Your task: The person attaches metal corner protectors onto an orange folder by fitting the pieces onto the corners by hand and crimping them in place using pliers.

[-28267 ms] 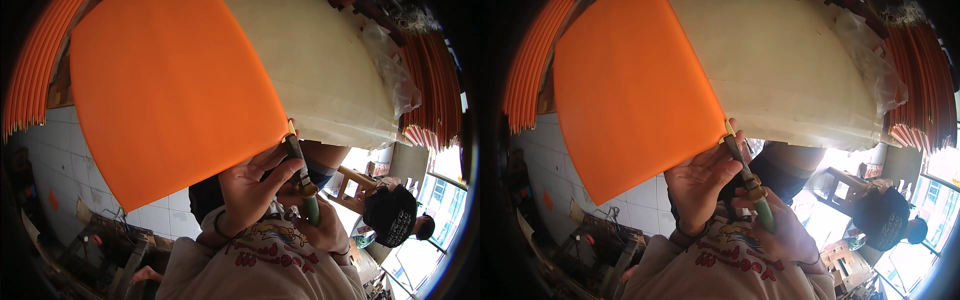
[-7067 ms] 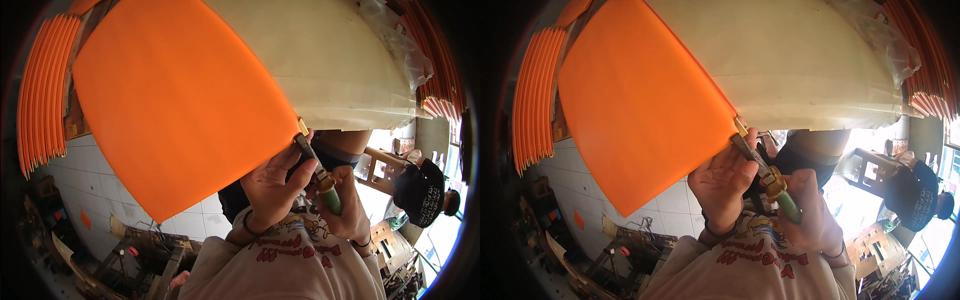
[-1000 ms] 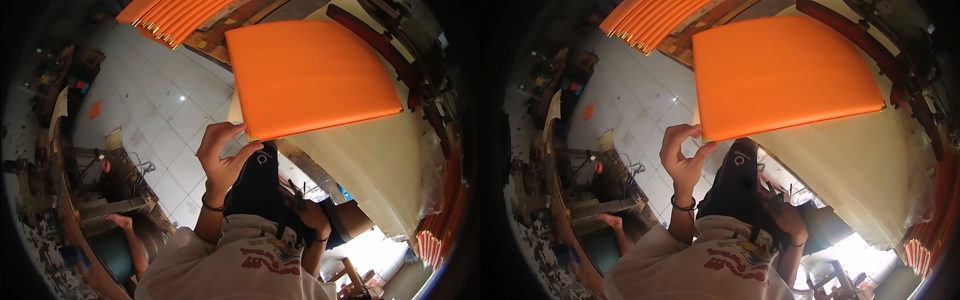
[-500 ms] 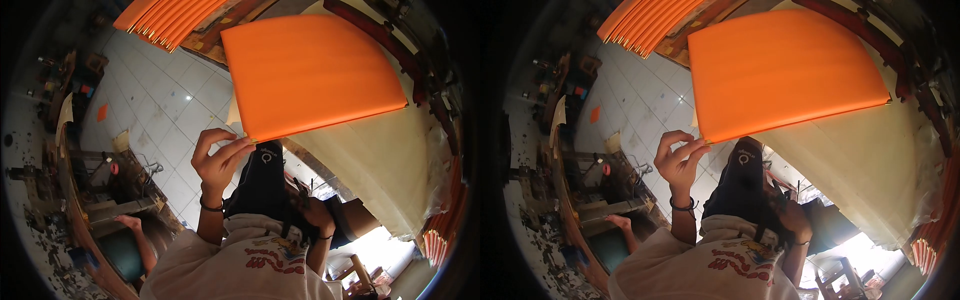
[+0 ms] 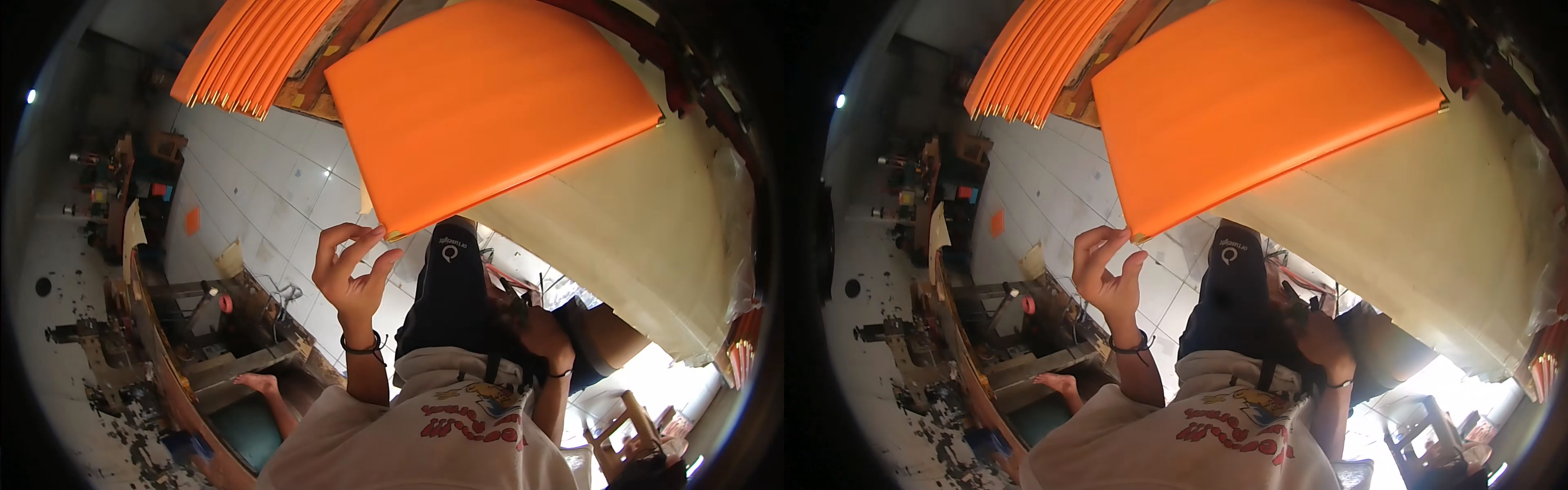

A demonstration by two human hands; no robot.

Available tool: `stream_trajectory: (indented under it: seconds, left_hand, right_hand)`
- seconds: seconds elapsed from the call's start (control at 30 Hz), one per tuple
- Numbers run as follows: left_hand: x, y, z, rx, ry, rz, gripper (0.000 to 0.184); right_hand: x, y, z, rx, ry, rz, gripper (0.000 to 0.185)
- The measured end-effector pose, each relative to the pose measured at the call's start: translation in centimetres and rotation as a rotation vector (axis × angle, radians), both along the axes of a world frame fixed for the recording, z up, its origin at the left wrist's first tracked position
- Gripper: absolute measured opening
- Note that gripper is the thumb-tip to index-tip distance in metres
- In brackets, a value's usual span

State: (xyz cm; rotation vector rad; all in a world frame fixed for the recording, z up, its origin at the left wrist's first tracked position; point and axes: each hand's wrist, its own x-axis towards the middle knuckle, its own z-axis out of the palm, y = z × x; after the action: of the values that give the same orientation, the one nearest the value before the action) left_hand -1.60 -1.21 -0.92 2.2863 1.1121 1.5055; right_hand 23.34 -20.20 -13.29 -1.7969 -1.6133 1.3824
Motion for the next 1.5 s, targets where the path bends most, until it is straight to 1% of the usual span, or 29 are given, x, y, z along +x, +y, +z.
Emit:
stream_trajectory:
  seconds: [0.1, 0.13, 0.23, 0.27, 0.3, 0.37, 0.4, 0.43, 0.47, 0.5, 0.53, 0.63, 0.67, 0.73, 0.77, 0.87, 0.93, 1.03, 1.13, 1.23, 1.3, 1.37, 1.5]
  left_hand:
    - [0.6, 0.0, -0.1, -0.054, -0.062, 0.068, 0.042]
    - [0.8, 0.1, -0.1, -0.076, -0.088, 0.049, 0.04]
    - [0.6, -0.2, 0.2, -0.051, 0.027, 0.056, 0.032]
    - [0.6, -0.3, 0.2, -0.055, 0.033, 0.063, 0.027]
    - [0.6, -0.4, 0.3, -0.072, 0.002, 0.071, 0.025]
    - [0.7, -0.6, 0.2, -0.113, -0.063, 0.087, 0.022]
    - [0.6, -0.8, 0.1, -0.196, -0.096, 0.177, 0.018]
    - [0.6, -0.4, 0.3, -0.158, -0.079, 0.123, 0.02]
    - [0.6, 0.1, 0.6, -0.122, -0.065, 0.067, 0.023]
    - [0.5, 0.4, 0.8, -0.087, -0.052, 0.012, 0.026]
    - [0.5, 0.6, 1.1, -0.142, -0.071, -0.041, 0.033]
    - [0.1, 1.0, 1.1, -0.25, -0.128, -0.097, 0.04]
    - [-0.1, 1.0, 0.9, -0.253, -0.133, -0.083, 0.042]
    - [-0.3, 1.1, 0.6, -0.251, -0.148, -0.055, 0.045]
    - [-0.2, 1.0, 0.9, -0.255, -0.145, -0.038, 0.045]
    - [0.3, 0.9, 1.8, -0.254, -0.142, -0.01, 0.046]
    - [0.1, 1.2, 2.0, -0.237, -0.132, -0.027, 0.048]
    - [0.2, 1.3, 2.0, -0.33, -0.179, -0.084, 0.047]
    - [0.3, 0.8, 0.8, -0.422, -0.351, -0.106, 0.047]
    - [1.7, -0.6, 0.4, -0.489, -0.518, -0.036, 0.041]
    - [1.5, -1.1, 0.0, -0.435, -0.434, -0.027, 0.038]
    - [1.8, -1.4, 0.2, -0.384, -0.358, -0.022, 0.038]
    - [2.0, -1.1, 0.5, -0.441, -0.34, -0.04, 0.034]
  right_hand:
    - [-0.3, -1.0, -2.2, 0.042, -0.006, -0.077, 0.029]
    - [-0.1, -1.4, -2.8, 0.048, -0.041, -0.053, 0.029]
    - [-0.3, -1.6, -3.9, 0.071, -0.113, 0.002, 0.028]
    - [-0.1, -1.3, -3.0, 0.075, -0.126, 0.012, 0.027]
    - [-0.2, -1.6, -3.8, 0.059, -0.126, -0.013, 0.027]
    - [-0.6, -1.3, -3.5, 0.036, -0.118, -0.055, 0.027]
    - [-0.4, -1.3, -3.2, 0.027, -0.111, -0.071, 0.027]
    - [-0.4, -1.2, -2.8, 0.017, -0.108, -0.087, 0.027]
    - [-0.8, -1.4, -3.5, 0.022, -0.161, -0.132, 0.026]
    - [-0.9, -1.8, -4.0, 0.032, -0.161, -0.14, 0.027]
    - [-0.8, -2.2, -4.6, 0.043, -0.162, -0.147, 0.027]
    - [-0.5, -2.0, -3.7, 0.02, -0.156, -0.147, 0.028]
    - [-0.4, -1.8, -3.4, 0.007, -0.152, -0.142, 0.028]
    - [-0.5, -1.2, -3.0, -0.107, -0.148, -0.159, 0.027]
    - [-0.6, -1.1, -2.9, -0.165, -0.148, -0.167, 0.026]
    - [-0.6, -1.2, -2.9, -0.174, -0.159, -0.159, 0.025]
    - [-0.7, -1.6, -3.8, -0.127, -0.183, -0.161, 0.025]
    - [-0.9, -2.0, -4.9, -0.083, -0.216, -0.16, 0.025]
    - [-0.8, -2.0, -5.4, -0.073, -0.215, -0.141, 0.025]
    - [-1.0, -2.0, -5.5, -0.018, -0.204, -0.157, 0.023]
    - [-1.0, -1.8, -5.1, -0.047, -0.202, -0.132, 0.022]
    - [-0.5, -1.6, -4.6, -0.155, -0.206, -0.064, 0.028]
    - [-0.7, -2.0, -5.9, -0.129, -0.23, -0.047, 0.029]
